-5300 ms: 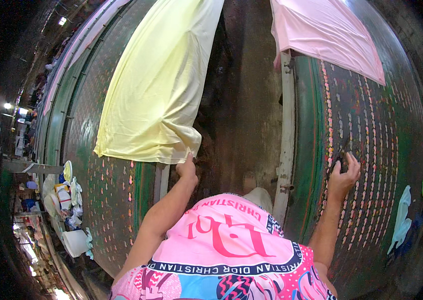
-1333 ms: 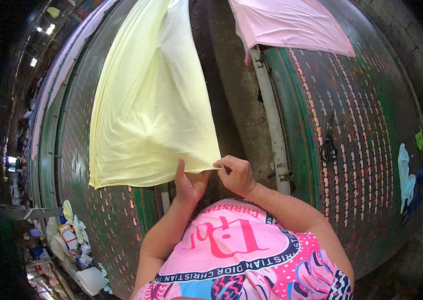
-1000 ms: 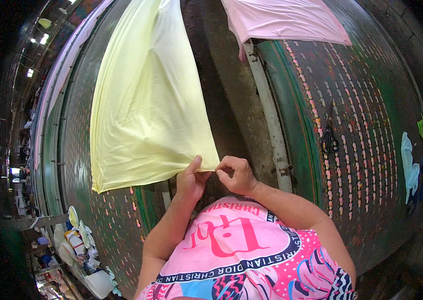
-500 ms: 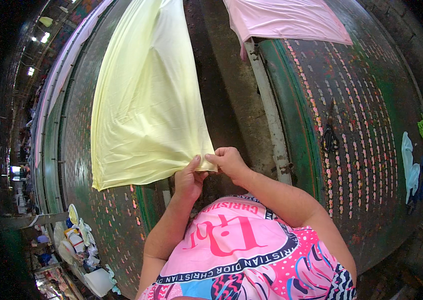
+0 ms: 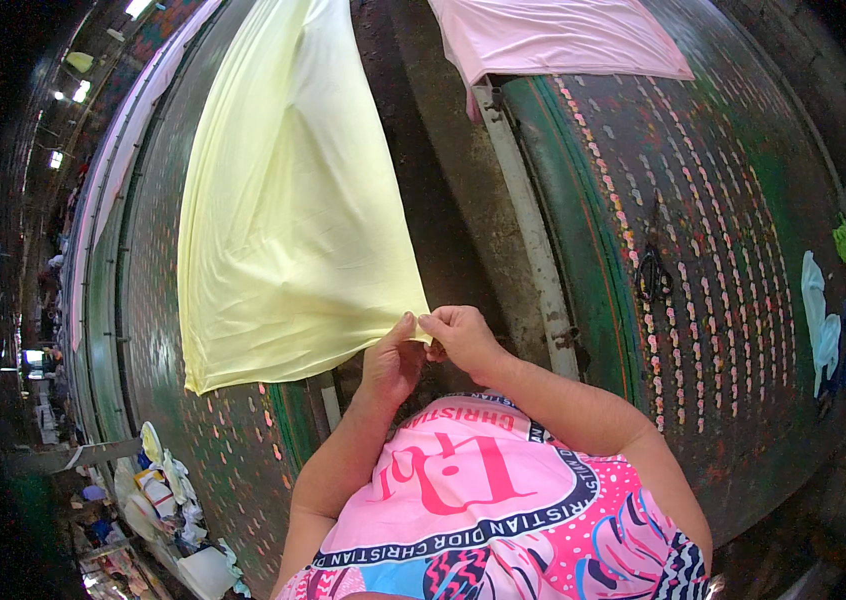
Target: The person lays out a yellow fabric on a perforated metal table and uses shears to cut it into a long strip. Then the person repeats the same cutting process on a pink fabric placed on the same table.
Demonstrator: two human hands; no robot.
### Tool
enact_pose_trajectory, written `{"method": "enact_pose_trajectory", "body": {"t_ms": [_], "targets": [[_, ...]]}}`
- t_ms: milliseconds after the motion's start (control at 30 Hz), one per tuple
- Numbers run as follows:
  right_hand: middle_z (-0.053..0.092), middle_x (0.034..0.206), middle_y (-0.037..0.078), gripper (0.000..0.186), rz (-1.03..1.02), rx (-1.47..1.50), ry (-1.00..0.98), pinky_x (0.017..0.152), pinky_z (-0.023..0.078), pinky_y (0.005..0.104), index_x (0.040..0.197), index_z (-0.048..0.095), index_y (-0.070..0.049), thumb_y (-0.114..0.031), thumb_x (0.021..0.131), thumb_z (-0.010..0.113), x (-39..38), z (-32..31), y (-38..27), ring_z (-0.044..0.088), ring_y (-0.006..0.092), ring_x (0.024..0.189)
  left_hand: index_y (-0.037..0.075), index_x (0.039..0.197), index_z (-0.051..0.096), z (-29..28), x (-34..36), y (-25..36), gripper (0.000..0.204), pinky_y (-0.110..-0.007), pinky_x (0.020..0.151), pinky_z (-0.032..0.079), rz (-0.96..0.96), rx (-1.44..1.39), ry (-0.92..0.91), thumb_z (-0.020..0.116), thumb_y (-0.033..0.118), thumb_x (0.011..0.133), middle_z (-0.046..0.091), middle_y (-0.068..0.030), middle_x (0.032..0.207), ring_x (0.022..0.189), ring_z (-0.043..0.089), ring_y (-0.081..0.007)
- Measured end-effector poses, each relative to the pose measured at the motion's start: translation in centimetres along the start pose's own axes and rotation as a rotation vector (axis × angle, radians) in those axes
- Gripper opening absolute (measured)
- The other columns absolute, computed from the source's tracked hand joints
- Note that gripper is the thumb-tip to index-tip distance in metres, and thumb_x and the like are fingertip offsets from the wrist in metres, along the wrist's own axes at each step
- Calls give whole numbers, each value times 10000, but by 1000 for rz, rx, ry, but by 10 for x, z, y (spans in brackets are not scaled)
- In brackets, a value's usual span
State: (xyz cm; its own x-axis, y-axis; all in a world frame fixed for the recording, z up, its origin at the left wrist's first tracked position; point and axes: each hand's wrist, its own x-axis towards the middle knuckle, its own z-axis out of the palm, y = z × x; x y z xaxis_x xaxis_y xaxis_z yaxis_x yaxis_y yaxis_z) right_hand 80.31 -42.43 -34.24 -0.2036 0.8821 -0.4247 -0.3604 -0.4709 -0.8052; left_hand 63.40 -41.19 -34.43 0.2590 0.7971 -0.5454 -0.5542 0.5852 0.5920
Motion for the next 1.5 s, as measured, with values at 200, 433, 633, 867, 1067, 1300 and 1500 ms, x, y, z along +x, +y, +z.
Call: {"method": "enact_pose_trajectory", "body": {"t_ms": [200,433,633,867,1067,1300,1500], "targets": [[739,796,78,184,-539,-494,229,665,571,330,968,751,-11,-193,971,774,-12,-33,-20,707,164,706,128,1288,640,13,-1,11,327,-390,805,594,87,134,156,766,96,988,736,-15,1127,977,716,-173],[699,1175,136,302,-671,-1484,1113,965,522,485,1156,716,-57,-176,888,789,-73,-211,-95,648,358,1106,127,1256,663,12,-4,26,242,-431,854,612,24,132,109,728,129,1022,760,-17,1100,941,741,-185],[673,1267,140,528,-62,-1604,1231,984,543,476,1273,710,-68,-422,894,810,-100,-266,-77,651,362,1158,115,1220,680,22,-3,29,203,-429,845,630,43,151,68,726,129,1023,766,-28,1052,907,749,-189],[725,840,146,373,49,-1115,957,758,537,449,1019,690,-10,-242,774,847,-84,-275,-104,722,329,805,102,1197,693,14,-10,24,179,-431,848,632,6,127,21,724,124,1022,767,-45,1023,907,756,-195],[687,835,94,193,-341,-767,961,702,542,383,943,601,-8,-97,905,768,-90,-241,-75,697,214,739,92,1086,695,8,-17,19,112,-417,838,613,-26,127,58,731,182,1031,753,-40,911,818,737,-202],[690,984,116,752,-524,-357,492,689,582,323,1638,260,-13,111,965,571,-125,-108,-67,727,207,811,85,1001,697,19,-16,27,180,-391,818,582,-16,80,-45,717,259,1045,709,-39,740,727,709,-199],[694,1259,259,779,-203,235,11,845,556,335,1640,341,9,-256,929,519,-153,-42,4,728,309,1041,54,1111,732,20,-11,26,247,-361,813,563,35,94,-124,690,292,1060,685,-5,778,746,681,-165]]}}
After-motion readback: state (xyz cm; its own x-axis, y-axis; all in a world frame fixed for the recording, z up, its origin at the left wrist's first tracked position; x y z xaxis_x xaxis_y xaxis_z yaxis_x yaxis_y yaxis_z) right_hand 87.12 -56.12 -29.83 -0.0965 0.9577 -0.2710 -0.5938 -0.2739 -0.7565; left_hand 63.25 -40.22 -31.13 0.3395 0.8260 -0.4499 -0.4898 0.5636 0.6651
